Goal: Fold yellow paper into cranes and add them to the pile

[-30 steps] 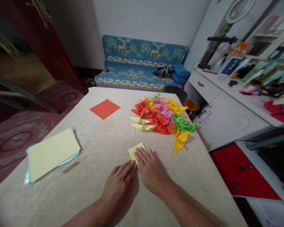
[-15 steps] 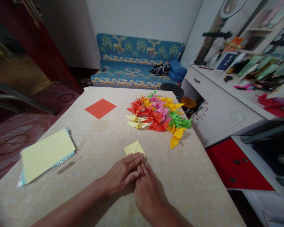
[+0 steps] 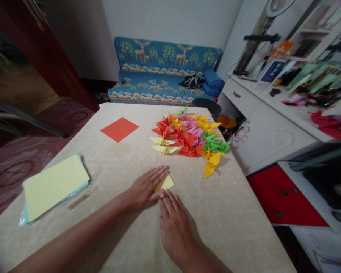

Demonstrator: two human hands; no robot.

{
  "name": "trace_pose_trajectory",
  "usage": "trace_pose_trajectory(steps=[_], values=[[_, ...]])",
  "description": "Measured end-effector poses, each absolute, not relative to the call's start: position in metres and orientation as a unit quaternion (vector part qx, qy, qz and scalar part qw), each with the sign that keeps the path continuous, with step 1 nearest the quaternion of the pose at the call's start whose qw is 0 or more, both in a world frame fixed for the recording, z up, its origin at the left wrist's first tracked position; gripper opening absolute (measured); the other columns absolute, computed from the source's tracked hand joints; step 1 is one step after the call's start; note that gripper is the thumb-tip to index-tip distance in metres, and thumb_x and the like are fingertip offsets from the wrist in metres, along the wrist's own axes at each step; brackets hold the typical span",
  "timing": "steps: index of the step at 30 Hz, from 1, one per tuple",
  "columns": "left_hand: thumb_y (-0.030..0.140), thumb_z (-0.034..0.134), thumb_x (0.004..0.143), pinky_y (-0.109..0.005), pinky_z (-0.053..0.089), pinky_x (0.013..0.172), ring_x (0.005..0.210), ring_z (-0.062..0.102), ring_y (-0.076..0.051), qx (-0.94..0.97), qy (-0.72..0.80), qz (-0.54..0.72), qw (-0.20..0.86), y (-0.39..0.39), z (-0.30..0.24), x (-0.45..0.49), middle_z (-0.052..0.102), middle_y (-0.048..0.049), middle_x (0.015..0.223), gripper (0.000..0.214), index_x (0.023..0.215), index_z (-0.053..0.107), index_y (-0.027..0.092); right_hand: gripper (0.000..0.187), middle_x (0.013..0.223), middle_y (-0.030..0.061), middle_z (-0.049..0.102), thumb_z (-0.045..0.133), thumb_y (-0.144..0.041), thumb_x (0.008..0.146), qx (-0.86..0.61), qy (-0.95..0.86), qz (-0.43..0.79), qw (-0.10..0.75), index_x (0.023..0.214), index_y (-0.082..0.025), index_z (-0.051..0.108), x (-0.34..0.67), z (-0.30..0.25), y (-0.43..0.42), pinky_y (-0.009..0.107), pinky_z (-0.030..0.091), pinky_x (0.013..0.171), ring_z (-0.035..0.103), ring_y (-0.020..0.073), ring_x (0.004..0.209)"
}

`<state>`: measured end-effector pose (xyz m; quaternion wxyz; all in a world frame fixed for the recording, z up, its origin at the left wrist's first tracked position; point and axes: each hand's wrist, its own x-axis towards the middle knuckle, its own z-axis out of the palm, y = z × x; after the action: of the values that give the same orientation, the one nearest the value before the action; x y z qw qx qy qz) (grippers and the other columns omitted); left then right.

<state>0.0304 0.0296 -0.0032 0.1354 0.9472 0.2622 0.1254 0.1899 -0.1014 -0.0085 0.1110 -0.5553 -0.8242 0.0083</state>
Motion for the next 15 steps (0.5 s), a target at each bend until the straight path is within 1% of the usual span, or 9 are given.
trace_pose_trajectory(steps=[5,8,10,12,15], values=[[0.059,0.030,0.091,-0.044,0.017,0.115,0.143,0.017,-0.026,0.945,0.290,0.124,0.090,0.028,-0.005,0.030,0.022,-0.0161,0.153,0.075,0.147,0.020,0.010,0.051,0.148,0.0070,0.037,0.042,-0.021,0.091,-0.557,-0.823,0.016,0.107,0.142,-0.015,0.039,0.191,-0.008,-0.101,0.042,0.034,0.112,0.031,0.0219,0.138],[0.060,0.030,0.090,-0.045,0.018,0.114,0.143,0.016,-0.027,0.942,0.306,0.120,0.070,0.015,-0.008,0.023,0.021,-0.0185,0.153,0.078,0.147,0.019,0.007,0.053,0.150,0.0051,0.034,0.041,-0.019,0.090,-0.558,-0.823,0.024,0.102,0.143,-0.016,0.037,0.191,-0.005,-0.101,0.042,0.034,0.113,0.029,0.0211,0.139],[0.064,0.032,0.088,-0.045,0.019,0.114,0.143,0.016,-0.029,0.942,0.309,0.118,0.055,0.004,-0.011,0.015,0.021,-0.0207,0.152,0.084,0.146,0.021,0.005,0.053,0.151,0.0042,0.033,0.041,-0.018,0.090,-0.559,-0.822,0.026,0.104,0.143,-0.016,0.037,0.191,-0.003,-0.102,0.042,0.034,0.113,0.028,0.0207,0.139],[0.067,0.033,0.085,-0.046,0.020,0.113,0.142,0.017,-0.030,0.942,0.310,0.124,0.040,-0.008,-0.013,0.008,0.023,-0.0219,0.152,0.088,0.145,0.022,0.003,0.053,0.150,0.0047,0.034,0.041,-0.017,0.090,-0.561,-0.820,0.027,0.108,0.142,-0.016,0.037,0.190,-0.002,-0.102,0.043,0.034,0.112,0.029,0.0210,0.139],[0.068,0.034,0.084,-0.045,0.023,0.113,0.142,0.020,-0.029,0.938,0.322,0.125,0.027,-0.018,-0.013,0.002,0.027,-0.0212,0.151,0.088,0.145,0.025,0.004,0.053,0.150,0.0071,0.034,0.043,-0.019,0.090,-0.563,-0.818,0.028,0.112,0.143,-0.015,0.036,0.190,-0.002,-0.102,0.044,0.035,0.112,0.030,0.0224,0.138]])
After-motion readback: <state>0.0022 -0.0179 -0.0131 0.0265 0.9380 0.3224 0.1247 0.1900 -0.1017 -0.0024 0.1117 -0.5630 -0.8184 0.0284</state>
